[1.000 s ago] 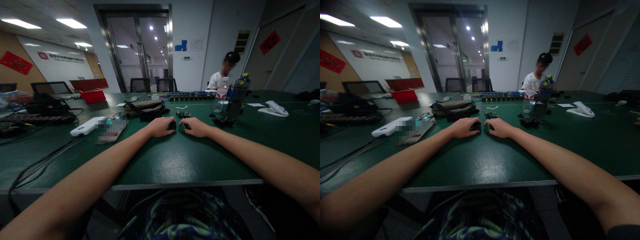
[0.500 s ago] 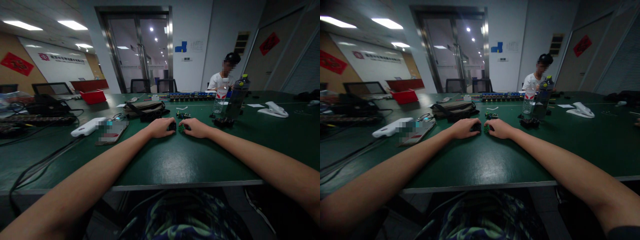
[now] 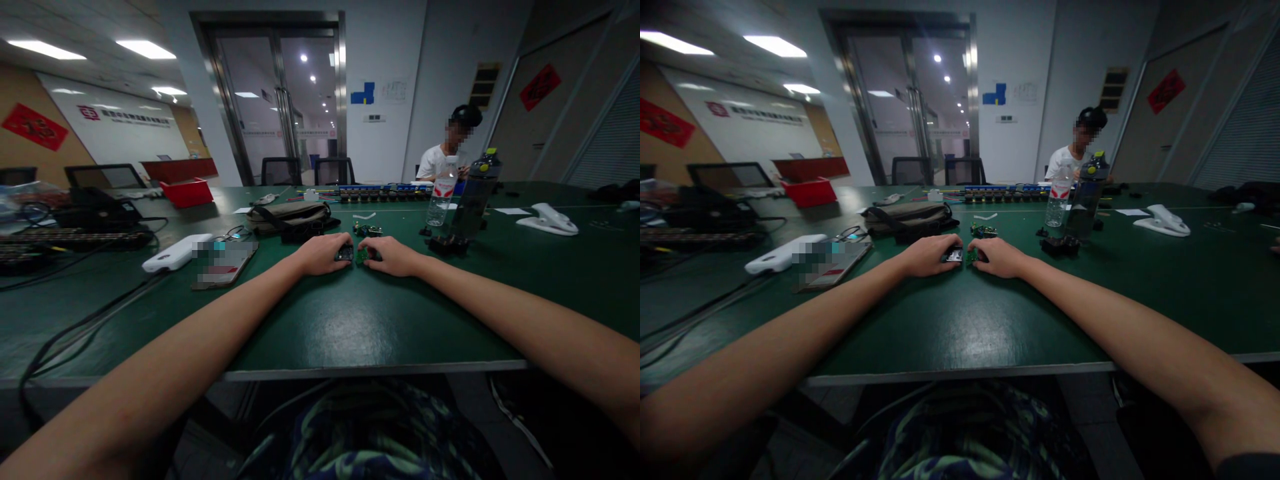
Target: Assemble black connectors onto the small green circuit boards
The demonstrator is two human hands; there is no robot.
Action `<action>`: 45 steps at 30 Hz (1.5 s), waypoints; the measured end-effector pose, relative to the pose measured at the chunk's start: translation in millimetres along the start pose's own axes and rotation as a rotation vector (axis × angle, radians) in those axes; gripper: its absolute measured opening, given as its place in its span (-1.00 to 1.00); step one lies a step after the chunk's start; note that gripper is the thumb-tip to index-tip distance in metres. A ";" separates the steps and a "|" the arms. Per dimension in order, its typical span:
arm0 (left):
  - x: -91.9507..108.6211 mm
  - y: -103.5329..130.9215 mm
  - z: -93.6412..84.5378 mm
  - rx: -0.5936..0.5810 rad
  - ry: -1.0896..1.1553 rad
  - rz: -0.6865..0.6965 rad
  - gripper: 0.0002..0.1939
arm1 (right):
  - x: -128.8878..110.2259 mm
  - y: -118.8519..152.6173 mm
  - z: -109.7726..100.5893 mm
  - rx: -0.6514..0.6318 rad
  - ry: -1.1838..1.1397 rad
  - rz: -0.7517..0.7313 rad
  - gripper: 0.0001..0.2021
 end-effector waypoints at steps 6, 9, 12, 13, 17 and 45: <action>2.8 2.0 -3.3 0.002 0.012 -0.016 -0.61 | -2.3 0.6 -1.4 0.005 -0.035 0.002 -0.71; 2.1 1.3 -2.2 0.010 0.023 -0.003 -0.62 | -2.2 0.9 -1.2 0.007 -0.043 -0.006 -0.71; 1.0 0.4 -0.8 0.013 0.033 0.001 -0.61 | -1.4 1.0 -0.6 0.010 -0.042 -0.010 -0.71; 0.8 0.3 -0.6 0.012 0.035 0.001 -0.61 | -1.1 1.1 -0.4 0.014 -0.039 -0.013 -0.70; 0.9 0.8 -0.7 0.014 0.031 0.001 -0.60 | -1.1 1.3 -0.7 0.039 -0.020 -0.030 -0.70; 2.4 -0.1 0.6 -0.057 -0.022 -0.048 -0.58 | -0.3 -0.8 0.7 -0.021 0.045 0.029 -0.73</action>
Point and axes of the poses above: each hand's wrist, its own y-axis away from the middle knuckle, its own z-axis out of the palm, x = y × z, the point moved 2 cm from there along -y, towards the middle knuckle, and after that the axes turned 7 degrees about -x, right-handed, at the moved point
